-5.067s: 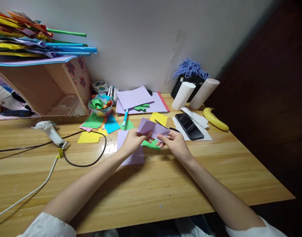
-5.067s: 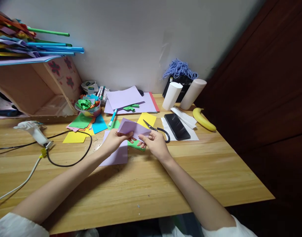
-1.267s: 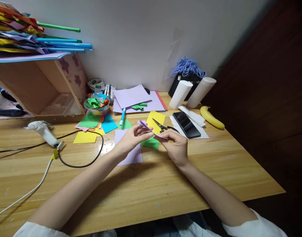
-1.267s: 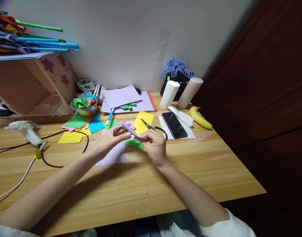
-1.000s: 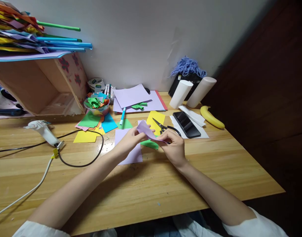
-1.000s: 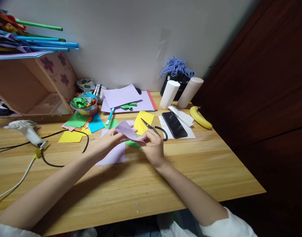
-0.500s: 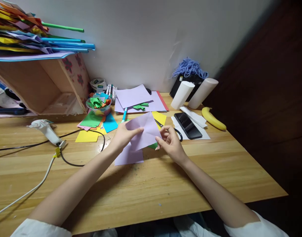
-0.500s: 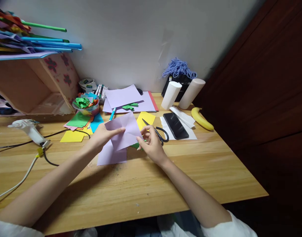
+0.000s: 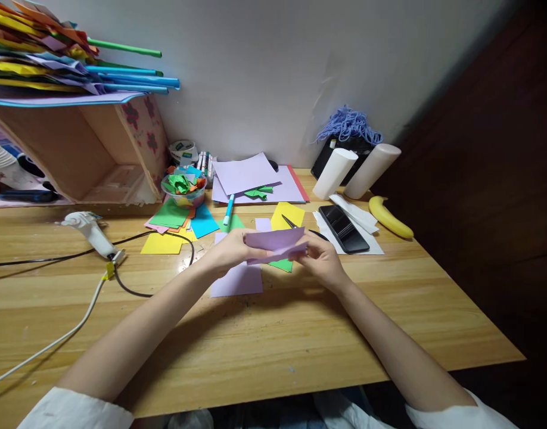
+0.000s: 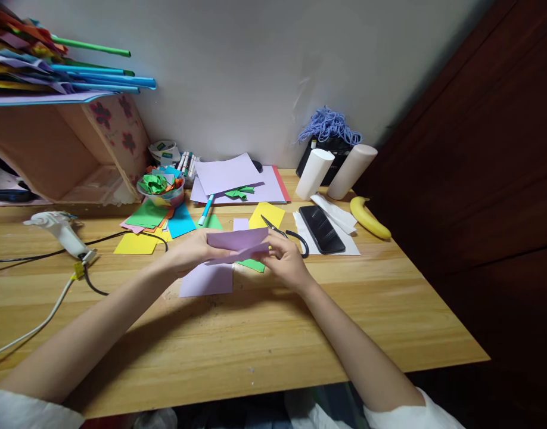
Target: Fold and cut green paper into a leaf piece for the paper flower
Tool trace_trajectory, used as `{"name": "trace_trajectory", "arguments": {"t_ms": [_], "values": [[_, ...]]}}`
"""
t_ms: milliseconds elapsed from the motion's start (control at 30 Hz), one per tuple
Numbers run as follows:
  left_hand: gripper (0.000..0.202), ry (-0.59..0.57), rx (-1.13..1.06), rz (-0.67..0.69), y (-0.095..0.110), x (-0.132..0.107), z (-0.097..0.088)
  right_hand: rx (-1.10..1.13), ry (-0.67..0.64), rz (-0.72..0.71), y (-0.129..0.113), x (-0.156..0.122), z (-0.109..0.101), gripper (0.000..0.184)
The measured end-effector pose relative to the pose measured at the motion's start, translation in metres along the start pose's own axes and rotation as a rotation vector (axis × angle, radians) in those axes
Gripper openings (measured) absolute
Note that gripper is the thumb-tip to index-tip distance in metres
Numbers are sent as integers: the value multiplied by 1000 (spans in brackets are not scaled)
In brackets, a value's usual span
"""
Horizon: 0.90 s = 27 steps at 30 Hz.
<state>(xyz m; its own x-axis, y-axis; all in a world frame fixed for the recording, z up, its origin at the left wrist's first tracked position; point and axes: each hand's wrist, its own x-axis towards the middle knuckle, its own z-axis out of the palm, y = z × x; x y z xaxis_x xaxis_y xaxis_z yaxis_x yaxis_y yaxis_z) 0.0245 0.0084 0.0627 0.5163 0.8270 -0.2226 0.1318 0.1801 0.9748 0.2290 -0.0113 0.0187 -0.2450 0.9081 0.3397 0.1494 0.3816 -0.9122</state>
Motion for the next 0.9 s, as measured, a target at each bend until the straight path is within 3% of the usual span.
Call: {"name": "trace_trajectory", "arguments": {"t_ms": [167,367,567,700,900], "values": [[32,-85,-104,2,-3,3,2,38,115,120,-5,1,5,19],[53,-23,-287,-8,5,1,9,5,212,130,-6,1,5,22],[32,167,37,168,0,-1,17,11,220,141,-7,-1,11,20],[24,229,62,159,-7,2,17,74,209,154,-7,-1,14,20],[24,227,111,141,-5,1,19,108,344,169,-4,2,10,19]]}}
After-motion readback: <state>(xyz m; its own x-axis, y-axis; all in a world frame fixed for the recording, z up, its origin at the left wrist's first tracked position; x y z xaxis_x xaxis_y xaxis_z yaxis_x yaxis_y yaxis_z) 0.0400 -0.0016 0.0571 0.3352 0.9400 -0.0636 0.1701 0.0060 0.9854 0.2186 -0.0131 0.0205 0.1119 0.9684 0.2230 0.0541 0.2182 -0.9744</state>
